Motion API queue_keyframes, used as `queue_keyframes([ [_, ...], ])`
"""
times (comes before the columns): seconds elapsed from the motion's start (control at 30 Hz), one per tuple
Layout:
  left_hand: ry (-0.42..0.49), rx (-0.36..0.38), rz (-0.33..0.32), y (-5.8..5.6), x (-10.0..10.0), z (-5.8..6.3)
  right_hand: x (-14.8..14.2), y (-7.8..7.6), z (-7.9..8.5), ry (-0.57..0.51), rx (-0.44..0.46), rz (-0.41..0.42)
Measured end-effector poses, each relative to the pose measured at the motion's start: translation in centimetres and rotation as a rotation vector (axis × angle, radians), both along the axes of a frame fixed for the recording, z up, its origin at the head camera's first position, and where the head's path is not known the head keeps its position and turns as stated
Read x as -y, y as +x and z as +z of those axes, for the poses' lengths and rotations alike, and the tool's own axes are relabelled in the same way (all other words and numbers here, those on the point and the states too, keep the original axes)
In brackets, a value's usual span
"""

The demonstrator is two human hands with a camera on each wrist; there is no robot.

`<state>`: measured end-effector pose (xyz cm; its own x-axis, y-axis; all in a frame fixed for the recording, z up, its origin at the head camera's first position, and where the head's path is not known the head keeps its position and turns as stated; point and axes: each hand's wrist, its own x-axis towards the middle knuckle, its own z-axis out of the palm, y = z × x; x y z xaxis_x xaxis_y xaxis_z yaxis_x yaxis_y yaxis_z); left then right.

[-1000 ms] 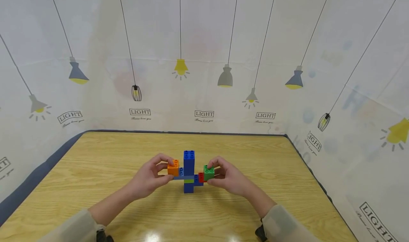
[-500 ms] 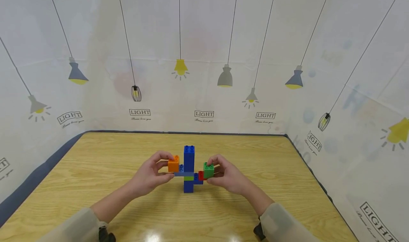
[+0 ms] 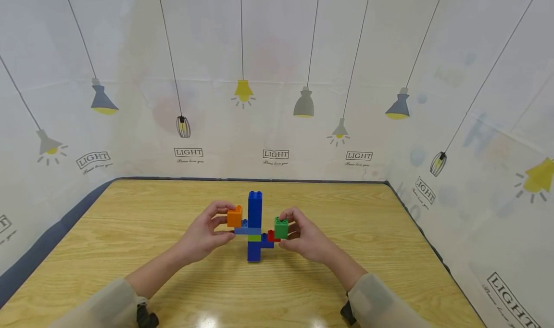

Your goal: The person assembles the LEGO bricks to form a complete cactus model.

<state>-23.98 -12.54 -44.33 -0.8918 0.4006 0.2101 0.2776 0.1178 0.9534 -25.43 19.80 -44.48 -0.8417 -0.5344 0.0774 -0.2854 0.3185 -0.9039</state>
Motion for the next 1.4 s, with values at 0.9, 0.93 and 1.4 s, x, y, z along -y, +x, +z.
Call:
queue_keyframes([
  [0.9,-0.053,0.055,0.052,-1.0,-0.6,-0.4,0.1,-0.4,-0.7,-0.003,0.085,-0.024],
  [0.93,-0.053,0.057,0.055,-1.0,-0.6,-0.4,0.1,-0.5,-0.7,-0.006,0.086,-0.023],
  [1.4,-0.069,0.054,0.078,-2.0,-0.9,-0.2,-0.3,-1.1,-0.5,-0.004,0.068,-0.019],
])
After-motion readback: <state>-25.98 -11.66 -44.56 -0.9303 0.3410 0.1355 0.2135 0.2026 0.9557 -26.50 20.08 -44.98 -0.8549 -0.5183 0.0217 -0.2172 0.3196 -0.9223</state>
